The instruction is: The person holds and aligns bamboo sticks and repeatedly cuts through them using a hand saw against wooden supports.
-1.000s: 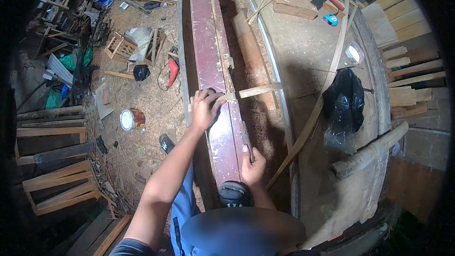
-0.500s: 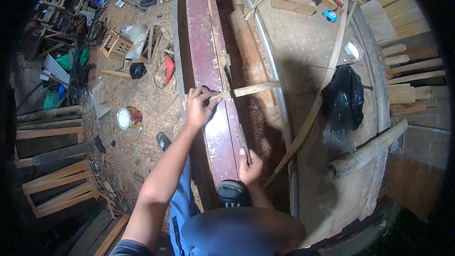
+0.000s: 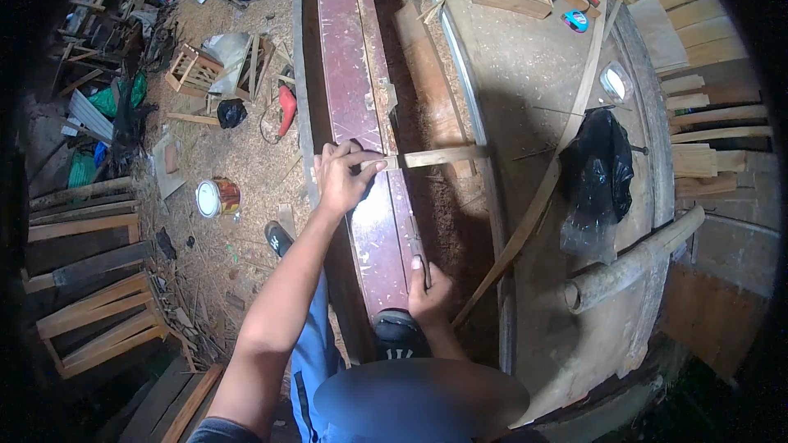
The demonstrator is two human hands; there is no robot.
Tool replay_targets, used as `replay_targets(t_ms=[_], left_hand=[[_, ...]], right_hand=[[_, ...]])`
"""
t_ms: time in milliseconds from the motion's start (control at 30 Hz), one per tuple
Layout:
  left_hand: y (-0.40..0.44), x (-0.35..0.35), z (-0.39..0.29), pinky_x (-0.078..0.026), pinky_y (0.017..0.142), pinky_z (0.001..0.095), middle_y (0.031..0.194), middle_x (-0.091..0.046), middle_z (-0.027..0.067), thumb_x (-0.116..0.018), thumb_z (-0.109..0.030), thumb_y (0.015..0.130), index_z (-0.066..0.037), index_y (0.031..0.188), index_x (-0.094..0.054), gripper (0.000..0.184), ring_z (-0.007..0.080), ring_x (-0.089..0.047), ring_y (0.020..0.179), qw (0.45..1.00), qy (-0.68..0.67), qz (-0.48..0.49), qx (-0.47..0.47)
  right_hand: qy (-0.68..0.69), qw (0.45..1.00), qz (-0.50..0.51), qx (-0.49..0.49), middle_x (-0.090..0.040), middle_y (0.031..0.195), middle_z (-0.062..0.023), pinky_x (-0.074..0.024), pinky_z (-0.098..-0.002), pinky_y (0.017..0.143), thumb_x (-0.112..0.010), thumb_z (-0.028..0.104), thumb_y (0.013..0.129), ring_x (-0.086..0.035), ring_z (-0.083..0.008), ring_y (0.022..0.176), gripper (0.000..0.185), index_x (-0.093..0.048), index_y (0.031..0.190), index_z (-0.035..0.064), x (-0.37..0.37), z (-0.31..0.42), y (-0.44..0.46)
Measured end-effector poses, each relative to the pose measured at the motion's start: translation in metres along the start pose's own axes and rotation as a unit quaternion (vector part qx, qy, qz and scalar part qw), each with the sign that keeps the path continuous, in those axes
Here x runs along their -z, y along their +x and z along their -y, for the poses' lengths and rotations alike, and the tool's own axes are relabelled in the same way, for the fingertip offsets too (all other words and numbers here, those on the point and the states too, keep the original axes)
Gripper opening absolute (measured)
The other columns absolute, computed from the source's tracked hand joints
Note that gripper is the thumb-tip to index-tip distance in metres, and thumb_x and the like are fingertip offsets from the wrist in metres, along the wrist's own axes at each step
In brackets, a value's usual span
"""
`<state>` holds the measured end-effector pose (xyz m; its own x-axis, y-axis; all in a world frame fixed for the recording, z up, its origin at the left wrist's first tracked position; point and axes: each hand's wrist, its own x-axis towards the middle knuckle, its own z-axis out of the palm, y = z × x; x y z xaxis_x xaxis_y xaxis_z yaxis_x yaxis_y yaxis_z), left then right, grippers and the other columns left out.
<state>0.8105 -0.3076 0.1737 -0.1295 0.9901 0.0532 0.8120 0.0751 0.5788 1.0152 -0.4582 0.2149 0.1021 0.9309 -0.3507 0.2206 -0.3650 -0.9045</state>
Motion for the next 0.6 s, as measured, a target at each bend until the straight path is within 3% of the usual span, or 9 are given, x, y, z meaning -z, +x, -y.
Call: replay_targets(t_ms=[67, 133, 367, 467, 600], left_hand=[[0.002, 0.0, 0.0, -0.036, 0.091, 0.0396, 0.092, -0.065, -0.0035, -0.082, -0.036, 0.078, -0.025, 0.093, -0.082, 0.018, 0.0232, -0.053, 0.094, 1.0, 0.019, 0.014, 0.011], [0.001, 0.0, -0.001, -0.036, 0.091, 0.0401, 0.092, -0.065, -0.0038, -0.082, -0.038, 0.078, -0.026, 0.092, -0.082, 0.018, 0.0233, -0.053, 0.095, 1.0, 0.018, 0.007, 0.008], [0.001, 0.002, -0.004, -0.036, 0.091, 0.0405, 0.091, -0.065, -0.0042, -0.082, -0.039, 0.078, -0.028, 0.091, -0.082, 0.017, 0.0236, -0.053, 0.096, 1.0, 0.014, 0.005, 0.009], [0.0, 0.004, -0.006, -0.037, 0.093, 0.0424, 0.095, -0.065, -0.0012, -0.081, -0.038, 0.081, -0.024, 0.091, -0.08, 0.017, 0.0259, -0.054, 0.099, 1.0, 0.014, 0.014, 0.011], [-0.005, 0.008, -0.009, -0.042, 0.094, 0.0504, 0.105, -0.064, 0.0121, -0.079, -0.049, 0.08, -0.011, 0.112, -0.065, 0.053, 0.0347, -0.056, 0.107, 0.991, 0.126, 0.011, 0.041]], right_hand=[[-0.006, 1.0, -0.004, 0.003, -0.046, 0.057, -0.0014, -0.0375, -0.0326, 0.052, -0.057, 0.022, 0.103, -0.044, -0.0079, 0.058, 0.038, -0.057, 0.072, -0.0001, -0.007, 0.008, 0.002], [0.015, 0.999, -0.033, 0.01, -0.039, 0.06, 0.0054, -0.0286, -0.0298, 0.051, -0.055, 0.017, 0.104, -0.036, -0.005, 0.058, 0.042, -0.047, 0.065, 0.004, -0.016, 0.014, 0.005], [0.01, 1.0, -0.022, -0.007, -0.037, 0.062, 0.0064, -0.0286, -0.03, 0.051, -0.054, 0.018, 0.105, -0.034, -0.0053, 0.061, 0.042, -0.047, 0.067, 0.0023, -0.015, 0.011, 0.001], [0.004, 1.0, -0.026, -0.005, -0.046, 0.058, 0.0029, -0.0359, -0.0308, 0.051, -0.056, 0.024, 0.105, -0.042, -0.0061, 0.057, 0.04, -0.057, 0.073, 0.0004, -0.017, 0.007, 0.004], [0.012, 1.0, -0.015, 0.004, -0.047, 0.059, 0.0035, -0.0367, -0.0304, 0.052, -0.057, 0.026, 0.105, -0.043, -0.0059, 0.058, 0.041, -0.057, 0.073, 0.0, -0.013, 0.001, 0.003]])
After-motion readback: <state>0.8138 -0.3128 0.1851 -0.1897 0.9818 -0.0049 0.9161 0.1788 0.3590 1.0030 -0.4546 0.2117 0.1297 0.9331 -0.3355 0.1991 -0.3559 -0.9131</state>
